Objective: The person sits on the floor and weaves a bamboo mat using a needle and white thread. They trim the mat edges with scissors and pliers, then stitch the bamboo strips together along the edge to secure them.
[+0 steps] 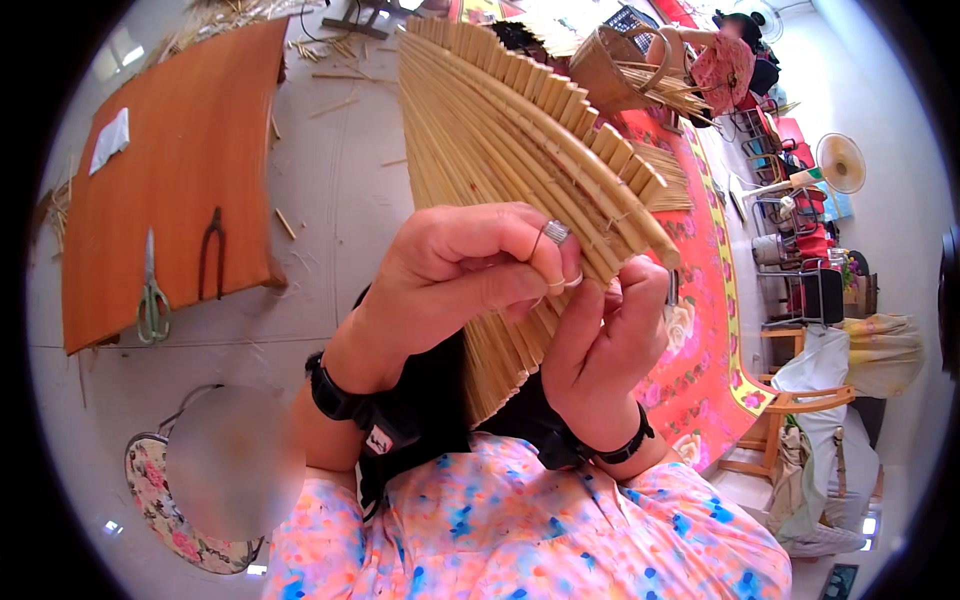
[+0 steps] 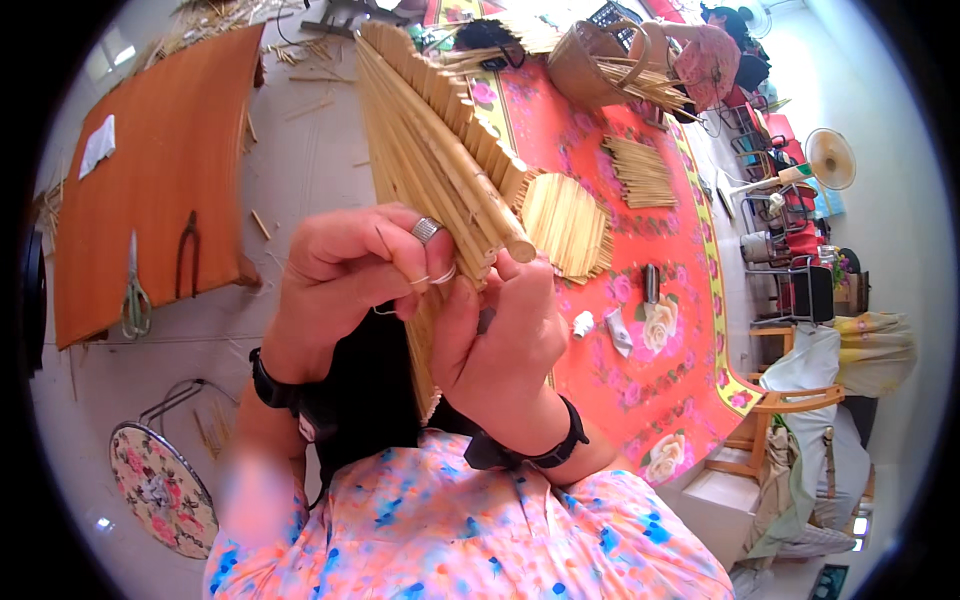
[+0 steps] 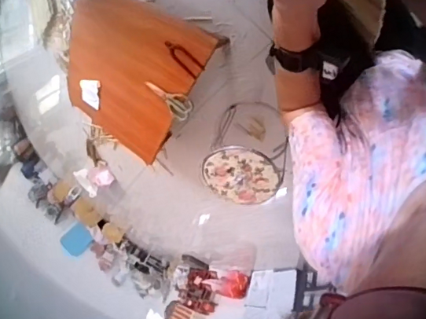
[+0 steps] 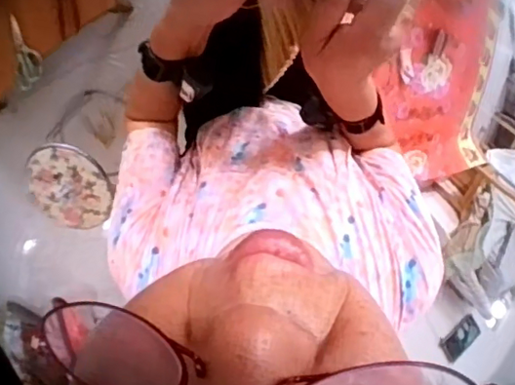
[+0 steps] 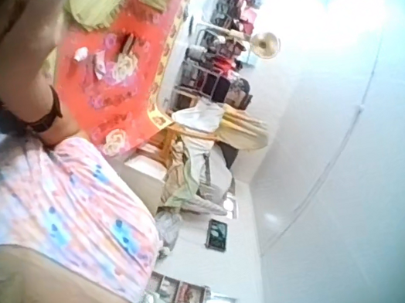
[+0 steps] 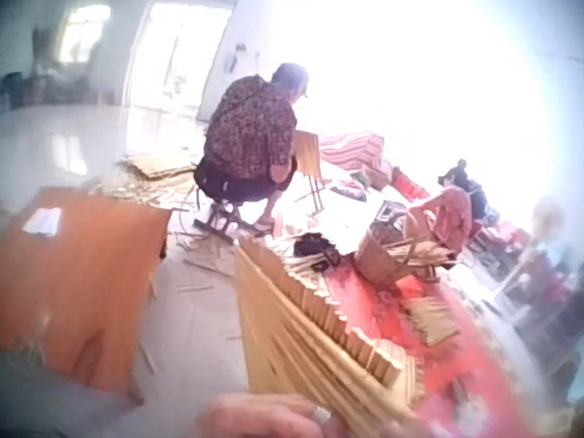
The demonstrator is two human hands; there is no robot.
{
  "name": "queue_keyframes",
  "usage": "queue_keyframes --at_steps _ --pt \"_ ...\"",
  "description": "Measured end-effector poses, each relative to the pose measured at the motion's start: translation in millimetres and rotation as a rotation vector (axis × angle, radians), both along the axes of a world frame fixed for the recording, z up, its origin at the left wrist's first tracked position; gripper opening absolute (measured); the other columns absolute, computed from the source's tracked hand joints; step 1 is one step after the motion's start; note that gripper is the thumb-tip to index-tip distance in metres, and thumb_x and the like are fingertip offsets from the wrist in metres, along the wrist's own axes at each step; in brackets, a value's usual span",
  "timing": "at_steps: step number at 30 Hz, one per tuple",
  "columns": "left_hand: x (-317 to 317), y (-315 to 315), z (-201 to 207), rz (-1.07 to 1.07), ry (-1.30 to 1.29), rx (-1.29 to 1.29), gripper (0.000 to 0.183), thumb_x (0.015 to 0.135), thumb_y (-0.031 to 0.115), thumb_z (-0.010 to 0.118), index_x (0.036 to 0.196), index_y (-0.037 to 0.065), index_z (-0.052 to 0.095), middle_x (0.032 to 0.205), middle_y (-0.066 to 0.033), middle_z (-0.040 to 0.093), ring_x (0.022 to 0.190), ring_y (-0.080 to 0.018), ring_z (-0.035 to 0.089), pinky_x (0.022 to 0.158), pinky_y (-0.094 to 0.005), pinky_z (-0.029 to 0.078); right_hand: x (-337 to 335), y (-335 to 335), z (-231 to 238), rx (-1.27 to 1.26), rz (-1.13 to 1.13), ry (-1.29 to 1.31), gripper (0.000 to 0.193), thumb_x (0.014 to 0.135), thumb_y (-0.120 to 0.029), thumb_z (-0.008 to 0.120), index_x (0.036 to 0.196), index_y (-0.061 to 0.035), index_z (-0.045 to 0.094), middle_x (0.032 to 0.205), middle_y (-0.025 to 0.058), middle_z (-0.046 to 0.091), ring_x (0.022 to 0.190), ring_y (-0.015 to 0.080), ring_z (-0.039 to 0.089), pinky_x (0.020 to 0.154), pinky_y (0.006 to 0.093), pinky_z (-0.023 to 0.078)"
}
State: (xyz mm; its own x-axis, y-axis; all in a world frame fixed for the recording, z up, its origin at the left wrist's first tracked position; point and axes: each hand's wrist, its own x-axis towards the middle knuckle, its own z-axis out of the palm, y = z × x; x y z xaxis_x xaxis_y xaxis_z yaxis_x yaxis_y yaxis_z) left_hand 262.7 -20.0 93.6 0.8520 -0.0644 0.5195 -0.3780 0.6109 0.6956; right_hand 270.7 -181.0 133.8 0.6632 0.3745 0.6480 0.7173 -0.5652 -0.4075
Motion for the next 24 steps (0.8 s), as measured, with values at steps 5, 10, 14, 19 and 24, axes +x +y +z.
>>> queue_keyframes --at_steps 5,10,14,19,24 --pt "-17.1 42.8 11.4 0.750 0.145 0.540 0.014 0.093 0.001 0.057 0.101 -0.004 0.068 0.102 -0.0075 0.061 0.070 -0.0100 0.059 0.066 -0.0234 0.051 2.5 0.3 -1.9 0.049 0.000 -0.002 0.025 0.088 -0.007 0.059 0.106 0.0082 0.049 0.076 0.0169 0.054 0.053 0.0265 0.058 0.046 0.0338 0.046" --pt "-74.6 97.4 19.4 1.214 0.247 0.807 0.019 0.093 0.000 0.057 0.107 -0.001 0.069 0.088 -0.0036 0.057 0.073 -0.0087 0.059 0.068 -0.0201 0.048 13.3 5.3 -2.6 0.054 0.016 -0.092 0.022 0.088 -0.006 0.057 0.107 0.0022 0.050 0.078 0.0145 0.056 0.054 0.0278 0.058 0.048 0.0361 0.046" --pt "-110.1 94.5 49.7 1.273 0.259 0.737 0.017 0.092 0.001 0.060 0.107 -0.005 0.066 0.081 -0.0018 0.056 0.070 -0.0072 0.057 0.065 -0.0199 0.045 32.4 12.6 12.2 0.073 0.003 -0.079 0.015 0.090 -0.008 0.055 0.102 0.0021 0.053 0.078 0.0160 0.059 0.058 0.0324 0.060 0.053 0.0403 0.047" --pt "-134.9 70.5 81.5 1.224 0.025 0.500 0.017 0.081 -0.011 0.060 0.096 -0.003 0.064 0.081 -0.0050 0.057 0.068 -0.0115 0.054 0.063 -0.0220 0.044 41.4 -7.2 21.8 0.102 -0.021 -0.056 0.014 0.092 -0.009 0.054 0.099 0.0029 0.056 0.079 0.0190 0.063 0.060 0.0342 0.062 0.055 0.0414 0.048" --pt "-175.9 82.4 94.9 1.253 -0.360 0.308 0.012 0.074 -0.004 0.052 0.078 0.007 0.048 0.071 -0.0033 0.043 0.066 -0.0135 0.041 0.064 -0.0287 0.034 31.5 -13.3 23.4 0.141 0.033 0.072 0.014 0.093 -0.009 0.054 0.099 0.0029 0.058 0.079 0.0196 0.064 0.056 0.0335 0.061 0.053 0.0399 0.048"
